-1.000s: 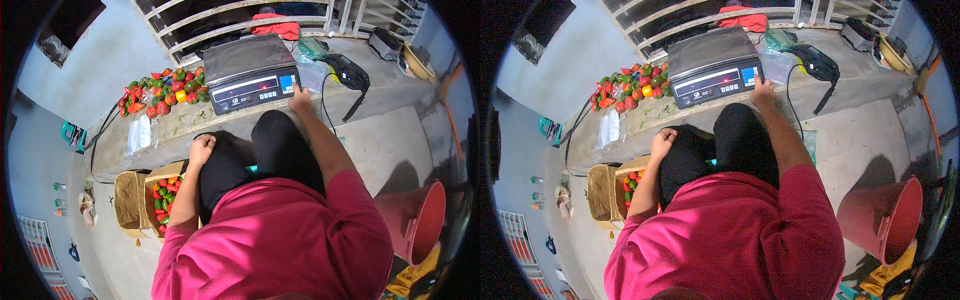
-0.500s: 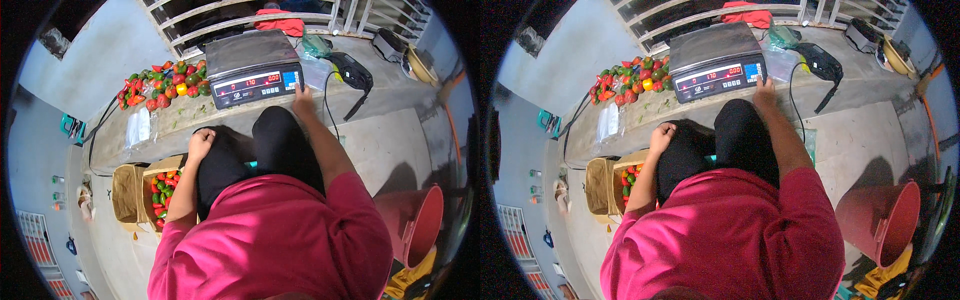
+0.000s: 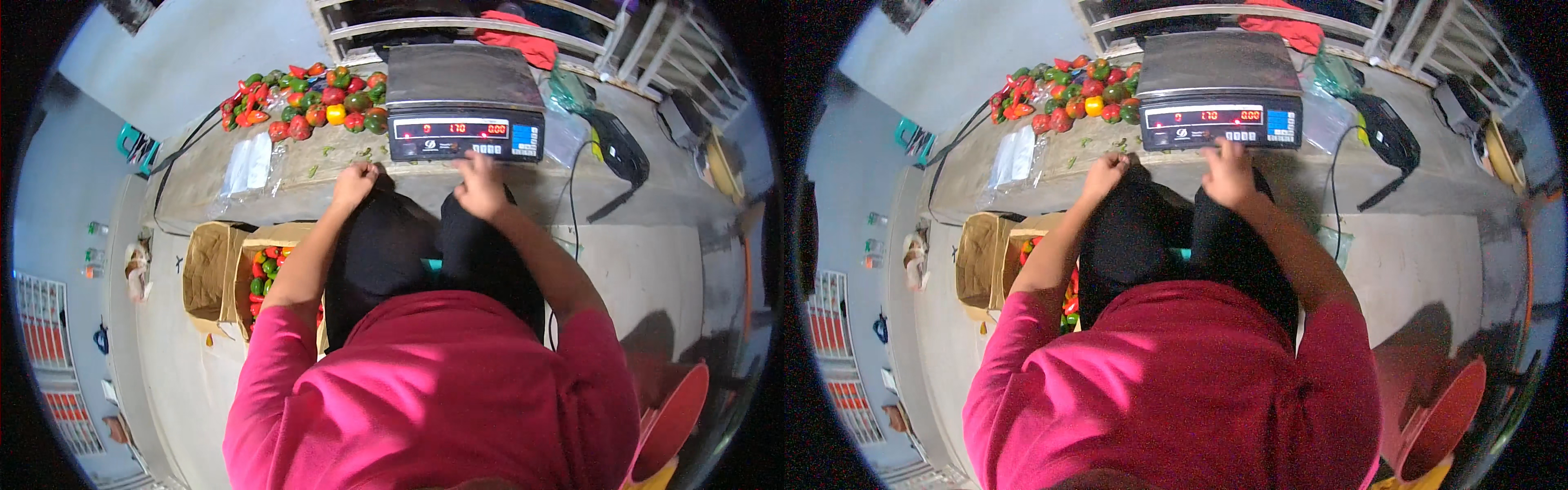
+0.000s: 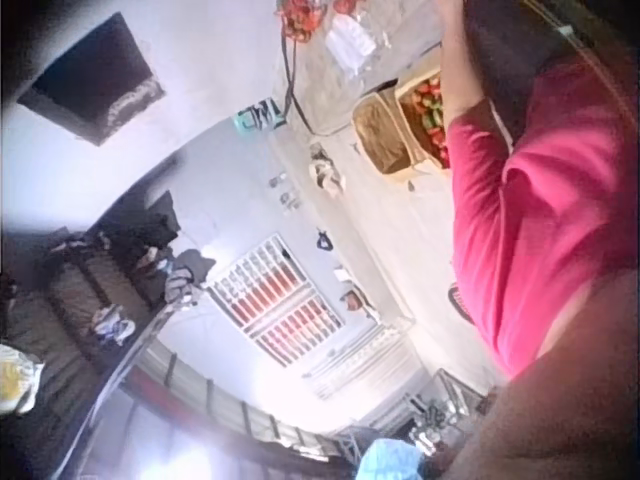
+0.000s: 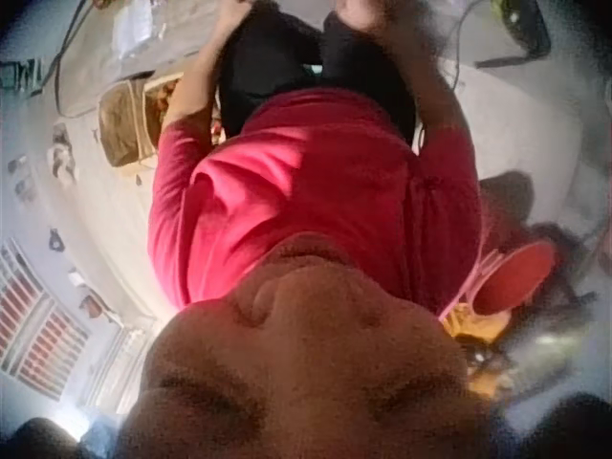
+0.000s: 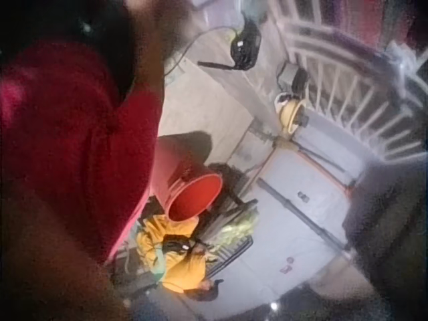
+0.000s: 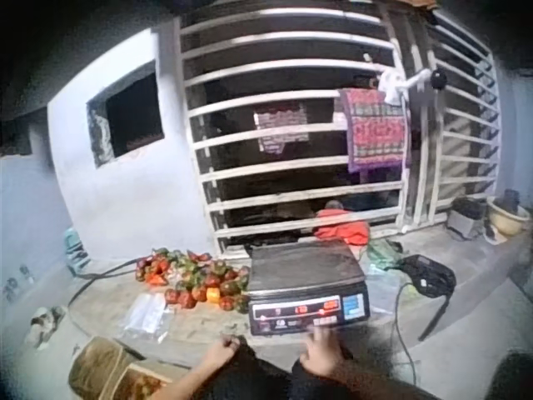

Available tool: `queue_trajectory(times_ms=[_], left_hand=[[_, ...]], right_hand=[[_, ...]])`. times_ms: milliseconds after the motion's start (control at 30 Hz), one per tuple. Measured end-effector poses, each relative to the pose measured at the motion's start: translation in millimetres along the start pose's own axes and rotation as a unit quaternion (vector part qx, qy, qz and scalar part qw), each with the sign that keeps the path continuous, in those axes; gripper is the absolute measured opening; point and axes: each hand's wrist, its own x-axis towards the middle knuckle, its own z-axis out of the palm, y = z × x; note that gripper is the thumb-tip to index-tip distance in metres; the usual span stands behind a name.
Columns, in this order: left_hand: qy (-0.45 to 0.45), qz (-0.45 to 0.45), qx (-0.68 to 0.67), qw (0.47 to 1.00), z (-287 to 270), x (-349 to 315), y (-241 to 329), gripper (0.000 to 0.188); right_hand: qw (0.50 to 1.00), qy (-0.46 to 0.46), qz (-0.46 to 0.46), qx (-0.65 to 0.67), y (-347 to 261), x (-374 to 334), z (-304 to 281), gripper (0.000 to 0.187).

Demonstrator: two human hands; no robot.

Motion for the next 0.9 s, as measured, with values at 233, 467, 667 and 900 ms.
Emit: queue_trajectory(times_ms=[233, 467, 667, 900], left_hand=[[0.136, -0.026, 0.142, 0.980, -12.9, 71.9, -3.1, 0.056], [-0.030, -0.114, 0.092, 0.989, -20.2, 135.9, 22.5, 0.080], [-0.078, -0.124, 0.173, 0.974, -1.3, 162.6, 1.7, 0.083], [0.009, -0.077, 0.200, 0.977, 4.3, 141.7, 9.7, 0.082]], right_hand=[[0.962, -0.221, -0.124, 0.098, -56.5, -15.0, 3.9, 0.041], [0.939, -0.308, -0.049, 0.143, -32.8, -6.7, 17.9, 0.037], [0.934, -0.319, -0.056, 0.148, -23.5, -4.1, 18.8, 0.031], [0.915, -0.373, -0.063, 0.137, -22.8, 2.8, 17.9, 0.030]])
